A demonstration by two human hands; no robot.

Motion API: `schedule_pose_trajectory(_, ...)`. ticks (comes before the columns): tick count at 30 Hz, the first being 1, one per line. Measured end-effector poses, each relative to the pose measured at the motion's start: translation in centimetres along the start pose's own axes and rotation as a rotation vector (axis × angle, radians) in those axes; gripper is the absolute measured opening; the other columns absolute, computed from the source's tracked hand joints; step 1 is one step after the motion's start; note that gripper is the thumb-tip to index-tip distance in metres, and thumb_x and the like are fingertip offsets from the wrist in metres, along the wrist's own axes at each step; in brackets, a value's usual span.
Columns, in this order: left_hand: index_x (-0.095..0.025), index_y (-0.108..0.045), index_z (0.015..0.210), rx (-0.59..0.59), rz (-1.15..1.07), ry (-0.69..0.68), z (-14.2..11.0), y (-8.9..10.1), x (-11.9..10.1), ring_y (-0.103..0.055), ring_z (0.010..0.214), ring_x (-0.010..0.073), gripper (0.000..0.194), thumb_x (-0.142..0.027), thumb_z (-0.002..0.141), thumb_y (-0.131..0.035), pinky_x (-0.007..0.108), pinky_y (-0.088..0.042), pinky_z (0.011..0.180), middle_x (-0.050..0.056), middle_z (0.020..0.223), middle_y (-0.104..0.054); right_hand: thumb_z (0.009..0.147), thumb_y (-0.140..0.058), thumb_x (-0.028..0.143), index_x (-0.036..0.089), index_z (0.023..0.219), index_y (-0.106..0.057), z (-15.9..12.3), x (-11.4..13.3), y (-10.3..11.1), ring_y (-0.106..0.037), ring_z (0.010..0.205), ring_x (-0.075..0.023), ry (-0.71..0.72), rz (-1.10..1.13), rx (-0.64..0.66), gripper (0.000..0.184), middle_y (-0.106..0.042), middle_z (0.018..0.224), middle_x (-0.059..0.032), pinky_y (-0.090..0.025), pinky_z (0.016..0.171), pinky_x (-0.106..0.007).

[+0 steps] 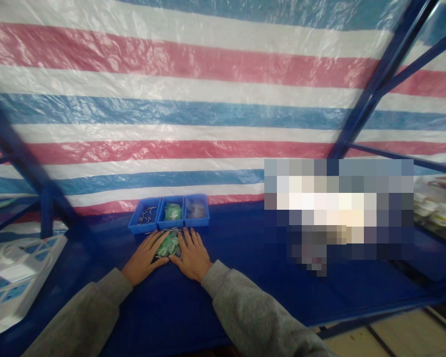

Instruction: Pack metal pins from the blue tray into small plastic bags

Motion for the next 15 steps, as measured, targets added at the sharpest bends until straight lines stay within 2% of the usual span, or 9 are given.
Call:
schedule_pose_trajectory(7, -0.025, -0.021, 0.141, -0.012, 0.003, 0.015, 0.2, -0.38, 0.16, -0.016, 0.136, 0.026, 0.062, -0.05, 0.088, -0.038, 0.046, -0.022, 0.11, 0.007, 0.146, -0.027, 0.091, -0.027, 0.054, 0.006, 0.14, -0.028, 0.36, 0.35, -0.29, -0.017, 0.136, -0.0274, 0.037, -0.001, -0.024, 0.069, -0.024, 0.146, -0.0143, -0.021, 0.109, -0.044)
schedule_pose_trajectory(15, -0.023, -0.029, 0.138, -0.034, -0.021, 0.013, 0.35, -1.04, 0.41, -0.019, 0.136, 0.0246, 0.057, -0.048, 0.088, -0.039, 0.046, -0.026, 0.109, 0.008, 0.144, -0.031, 0.092, -0.032, 0.048, 0.003, 0.14, -0.025, 0.53, 0.33, -0.8, -0.016, 0.136, -0.0256, 0.09, -0.015, -0.017, 0.066, -0.024, 0.146, -0.0164, -0.023, 0.11, -0.041)
Point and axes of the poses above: each hand's wrist, its own z-axis towards the middle knuckle, its own y-axis out of the back of the hand, x = y × z, the point moved 6 cm from there along z, towards the middle knuckle
